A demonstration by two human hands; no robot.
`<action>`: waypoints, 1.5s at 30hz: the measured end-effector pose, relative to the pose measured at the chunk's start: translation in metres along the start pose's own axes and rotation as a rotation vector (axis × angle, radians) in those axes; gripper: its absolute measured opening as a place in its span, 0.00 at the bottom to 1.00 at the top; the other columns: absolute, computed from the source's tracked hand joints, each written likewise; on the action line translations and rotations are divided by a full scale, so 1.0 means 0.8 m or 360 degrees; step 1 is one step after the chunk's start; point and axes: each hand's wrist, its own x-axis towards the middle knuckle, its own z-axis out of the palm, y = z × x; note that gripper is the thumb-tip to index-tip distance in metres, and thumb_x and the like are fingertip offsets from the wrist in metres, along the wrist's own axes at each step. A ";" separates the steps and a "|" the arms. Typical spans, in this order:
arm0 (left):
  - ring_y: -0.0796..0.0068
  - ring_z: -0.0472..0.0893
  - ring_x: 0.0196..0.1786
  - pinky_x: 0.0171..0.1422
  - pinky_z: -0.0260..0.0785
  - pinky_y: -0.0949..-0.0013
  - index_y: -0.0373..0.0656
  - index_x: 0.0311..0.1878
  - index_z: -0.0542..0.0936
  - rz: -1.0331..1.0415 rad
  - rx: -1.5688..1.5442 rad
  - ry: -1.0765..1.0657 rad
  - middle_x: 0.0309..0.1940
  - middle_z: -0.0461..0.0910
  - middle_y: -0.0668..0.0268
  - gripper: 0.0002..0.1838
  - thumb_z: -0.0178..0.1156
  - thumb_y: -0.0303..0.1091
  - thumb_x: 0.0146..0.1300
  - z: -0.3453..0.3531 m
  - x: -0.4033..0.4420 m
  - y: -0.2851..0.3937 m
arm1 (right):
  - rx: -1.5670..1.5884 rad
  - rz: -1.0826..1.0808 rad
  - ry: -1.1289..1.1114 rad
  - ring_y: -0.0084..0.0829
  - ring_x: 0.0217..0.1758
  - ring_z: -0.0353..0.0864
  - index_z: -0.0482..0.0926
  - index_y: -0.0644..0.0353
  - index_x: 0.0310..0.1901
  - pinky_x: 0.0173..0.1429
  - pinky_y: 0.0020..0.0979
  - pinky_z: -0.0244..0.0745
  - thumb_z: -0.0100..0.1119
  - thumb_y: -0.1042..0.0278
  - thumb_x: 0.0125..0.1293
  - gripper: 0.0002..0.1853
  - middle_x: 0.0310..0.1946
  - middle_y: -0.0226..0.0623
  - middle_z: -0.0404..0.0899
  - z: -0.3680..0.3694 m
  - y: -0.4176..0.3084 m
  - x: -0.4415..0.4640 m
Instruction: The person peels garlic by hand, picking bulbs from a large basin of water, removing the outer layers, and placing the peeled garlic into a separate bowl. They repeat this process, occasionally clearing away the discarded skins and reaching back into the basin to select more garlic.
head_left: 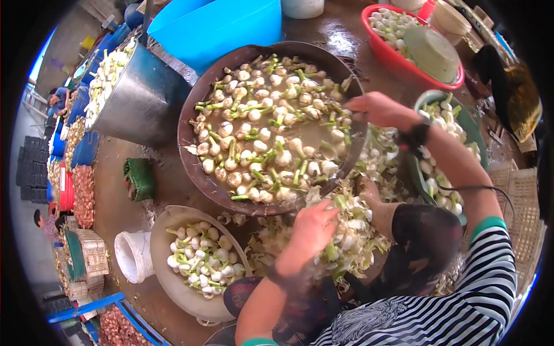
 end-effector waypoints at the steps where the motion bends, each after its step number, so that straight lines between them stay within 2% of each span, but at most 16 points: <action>1: 0.50 0.77 0.52 0.57 0.68 0.61 0.38 0.48 0.79 0.0016 -0.0045 0.0097 0.52 0.75 0.48 0.17 0.60 0.38 0.58 -0.001 0.000 -0.001 | -0.0083 -0.0068 -0.0014 0.47 0.44 0.78 0.75 0.61 0.51 0.49 0.39 0.73 0.54 0.75 0.51 0.22 0.39 0.48 0.79 0.023 -0.016 0.048; 6: 0.51 0.77 0.50 0.57 0.66 0.58 0.34 0.50 0.77 -0.0137 -0.0126 0.0193 0.49 0.77 0.49 0.21 0.52 0.44 0.66 -0.022 0.004 -0.010 | -0.0164 -0.0065 0.0002 0.49 0.42 0.78 0.78 0.57 0.48 0.45 0.42 0.73 0.53 0.80 0.45 0.23 0.35 0.48 0.79 0.133 -0.039 0.228; 10: 0.58 0.78 0.48 0.59 0.61 0.48 0.41 0.47 0.80 -0.0187 -0.0032 0.0192 0.44 0.80 0.57 0.14 0.53 0.38 0.64 -0.030 0.000 -0.012 | -0.0195 -0.0021 -0.0036 0.49 0.43 0.78 0.79 0.57 0.46 0.46 0.43 0.73 0.52 0.79 0.45 0.22 0.36 0.47 0.80 0.184 -0.040 0.302; 14: 0.61 0.79 0.46 0.59 0.62 0.48 0.48 0.59 0.72 -0.0265 -0.0009 0.0133 0.41 0.81 0.61 0.23 0.56 0.32 0.59 -0.031 -0.006 -0.009 | -0.0138 0.0000 -0.0017 0.50 0.43 0.78 0.79 0.57 0.47 0.48 0.43 0.73 0.50 0.80 0.44 0.24 0.35 0.51 0.79 0.198 -0.039 0.343; 19: 0.58 0.77 0.48 0.57 0.62 0.49 0.34 0.62 0.66 -0.0230 0.0181 0.0186 0.50 0.76 0.55 0.34 0.58 0.48 0.59 -0.043 0.002 -0.008 | -0.0508 -0.0111 0.0398 0.48 0.43 0.80 0.78 0.63 0.43 0.47 0.44 0.74 0.51 0.72 0.53 0.15 0.38 0.47 0.81 0.253 -0.030 0.340; 24: 0.57 0.78 0.47 0.57 0.63 0.55 0.34 0.61 0.67 -0.0269 0.0128 0.0235 0.50 0.75 0.51 0.33 0.59 0.48 0.59 -0.043 -0.016 -0.023 | -0.0270 0.0647 -0.0141 0.42 0.38 0.82 0.83 0.59 0.35 0.44 0.40 0.76 0.50 0.68 0.55 0.12 0.34 0.43 0.82 0.234 -0.018 0.325; 25: 0.58 0.78 0.47 0.58 0.64 0.57 0.34 0.61 0.67 -0.0250 0.0075 0.0291 0.50 0.75 0.50 0.33 0.60 0.47 0.59 -0.042 -0.018 -0.020 | -0.0485 -0.0071 0.0005 0.43 0.36 0.82 0.83 0.59 0.35 0.42 0.39 0.77 0.52 0.68 0.53 0.11 0.34 0.45 0.82 0.224 0.022 0.318; 26: 0.60 0.79 0.47 0.58 0.65 0.59 0.34 0.60 0.68 -0.0313 -0.0115 0.0427 0.50 0.75 0.51 0.32 0.61 0.45 0.58 -0.044 -0.015 -0.018 | 0.0197 0.0064 0.0345 0.43 0.34 0.81 0.83 0.59 0.35 0.40 0.37 0.76 0.53 0.73 0.50 0.12 0.32 0.46 0.81 0.200 -0.004 0.287; 27: 0.61 0.79 0.47 0.58 0.65 0.61 0.35 0.60 0.68 -0.0369 -0.0303 0.0556 0.51 0.75 0.51 0.31 0.62 0.43 0.58 -0.048 -0.011 -0.015 | 0.0379 0.0138 0.0150 0.39 0.39 0.80 0.80 0.62 0.46 0.47 0.33 0.73 0.56 0.76 0.51 0.17 0.38 0.45 0.82 0.168 -0.027 0.266; 30: 0.55 0.69 0.58 0.57 0.70 0.59 0.34 0.66 0.58 -0.0400 -0.0748 0.0928 0.63 0.59 0.47 0.37 0.63 0.29 0.53 -0.066 0.001 -0.015 | 0.0983 -0.0054 -0.0079 0.22 0.36 0.76 0.80 0.66 0.43 0.41 0.25 0.71 0.58 0.74 0.51 0.15 0.32 0.34 0.80 0.108 -0.089 0.195; 34: 0.57 0.67 0.57 0.51 0.73 0.62 0.42 0.70 0.48 -0.0293 -0.1178 0.1312 0.67 0.44 0.51 0.47 0.65 0.22 0.49 -0.074 0.015 -0.023 | 0.1072 -0.0380 -0.0249 0.19 0.33 0.74 0.78 0.67 0.37 0.39 0.24 0.70 0.59 0.73 0.50 0.12 0.28 0.29 0.76 0.071 -0.163 0.129; 36: 0.69 0.75 0.46 0.44 0.74 0.71 0.39 0.63 0.58 -0.0300 -0.1599 0.1069 0.51 0.68 0.57 0.38 0.65 0.20 0.48 -0.085 0.015 -0.022 | 0.0922 -0.0397 -0.0387 0.18 0.37 0.74 0.77 0.66 0.40 0.42 0.23 0.71 0.60 0.69 0.52 0.14 0.34 0.29 0.78 0.051 -0.201 0.096; 38: 0.73 0.76 0.40 0.42 0.73 0.72 0.38 0.56 0.63 -0.0398 -0.1860 0.1091 0.43 0.73 0.61 0.32 0.65 0.21 0.48 -0.094 0.011 -0.005 | 0.1481 -0.0244 -0.0098 0.23 0.41 0.76 0.73 0.66 0.50 0.48 0.29 0.73 0.61 0.56 0.57 0.25 0.38 0.35 0.78 0.067 -0.221 0.073; 40: 0.70 0.76 0.42 0.44 0.71 0.68 0.38 0.53 0.65 -0.0249 -0.1472 0.1331 0.43 0.72 0.60 0.29 0.66 0.21 0.47 -0.088 0.011 -0.006 | 0.1556 -0.0023 0.0152 0.25 0.42 0.76 0.70 0.65 0.57 0.51 0.32 0.74 0.61 0.46 0.59 0.33 0.42 0.37 0.78 0.073 -0.249 0.052; 44: 0.61 0.73 0.46 0.50 0.66 0.61 0.39 0.49 0.68 0.0010 -0.0124 0.1728 0.43 0.71 0.57 0.26 0.67 0.23 0.45 -0.081 0.009 0.009 | 0.1512 -0.0164 0.0830 0.21 0.36 0.70 0.74 0.67 0.42 0.39 0.27 0.69 0.58 0.54 0.64 0.20 0.32 0.31 0.75 0.152 -0.268 0.038; 45: 0.57 0.70 0.48 0.54 0.63 0.59 0.40 0.47 0.69 -0.0033 -0.0297 0.1691 0.42 0.70 0.56 0.25 0.66 0.22 0.44 -0.082 0.006 0.014 | 0.1508 0.0021 0.0843 0.20 0.37 0.71 0.74 0.68 0.44 0.41 0.26 0.70 0.56 0.58 0.66 0.17 0.33 0.29 0.76 0.138 -0.291 0.028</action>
